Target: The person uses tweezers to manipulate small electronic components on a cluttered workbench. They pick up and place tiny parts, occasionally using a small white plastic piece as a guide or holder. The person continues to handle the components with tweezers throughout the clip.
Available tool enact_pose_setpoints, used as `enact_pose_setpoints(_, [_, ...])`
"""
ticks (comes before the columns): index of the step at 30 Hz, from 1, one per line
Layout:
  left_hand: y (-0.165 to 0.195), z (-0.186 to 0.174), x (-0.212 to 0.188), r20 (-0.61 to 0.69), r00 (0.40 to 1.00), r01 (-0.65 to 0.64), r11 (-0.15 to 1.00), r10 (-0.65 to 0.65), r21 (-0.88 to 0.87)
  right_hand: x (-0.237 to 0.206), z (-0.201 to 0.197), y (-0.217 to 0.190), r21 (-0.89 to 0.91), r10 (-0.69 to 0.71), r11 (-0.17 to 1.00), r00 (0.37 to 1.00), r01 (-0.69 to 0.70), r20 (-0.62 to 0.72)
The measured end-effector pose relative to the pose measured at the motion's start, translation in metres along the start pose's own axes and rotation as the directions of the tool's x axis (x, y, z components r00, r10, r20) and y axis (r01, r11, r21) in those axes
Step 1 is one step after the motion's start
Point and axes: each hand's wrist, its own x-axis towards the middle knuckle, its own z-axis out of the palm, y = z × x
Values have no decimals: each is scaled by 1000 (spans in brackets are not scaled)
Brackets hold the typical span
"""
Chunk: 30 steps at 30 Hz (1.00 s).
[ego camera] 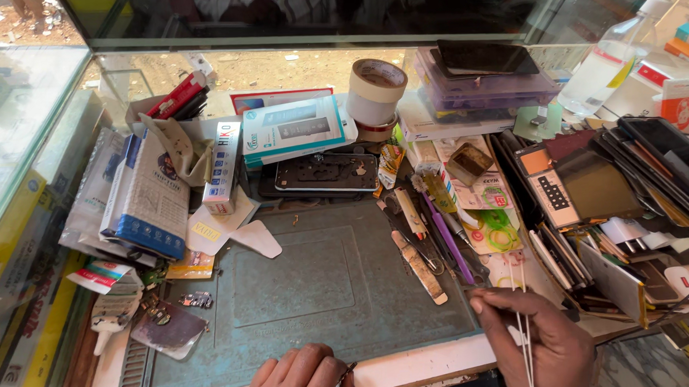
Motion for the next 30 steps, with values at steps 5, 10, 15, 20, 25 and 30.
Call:
enact_pose_setpoints(5, [-1,1,-2,101,995,26,1000,-26,7,2,-9,1,-30,179,983,984,-180,-10])
enact_pose_setpoints(10, [2,1,-3,91,996,1,1000,0,-2,3,-14,13,116,148,982,989,-146,-11])
enact_pose_setpoints(15, [-1,-3,0,14,999,-43,999,43,12,7,-12,12,285,215,934,976,-215,33])
enact_pose_setpoints(20, [-4,9,-4,-165,980,-95,989,113,113,0,9,15,321,305,885,941,-337,145])
enact_pose_setpoints(25, [-10,19,1,-223,960,-132,974,172,183,-16,38,8,405,-191,914,849,-30,492])
enact_pose_setpoints(30, [-13,11,-8,-211,940,-207,939,268,274,-30,50,9,335,-146,940,821,-58,552])
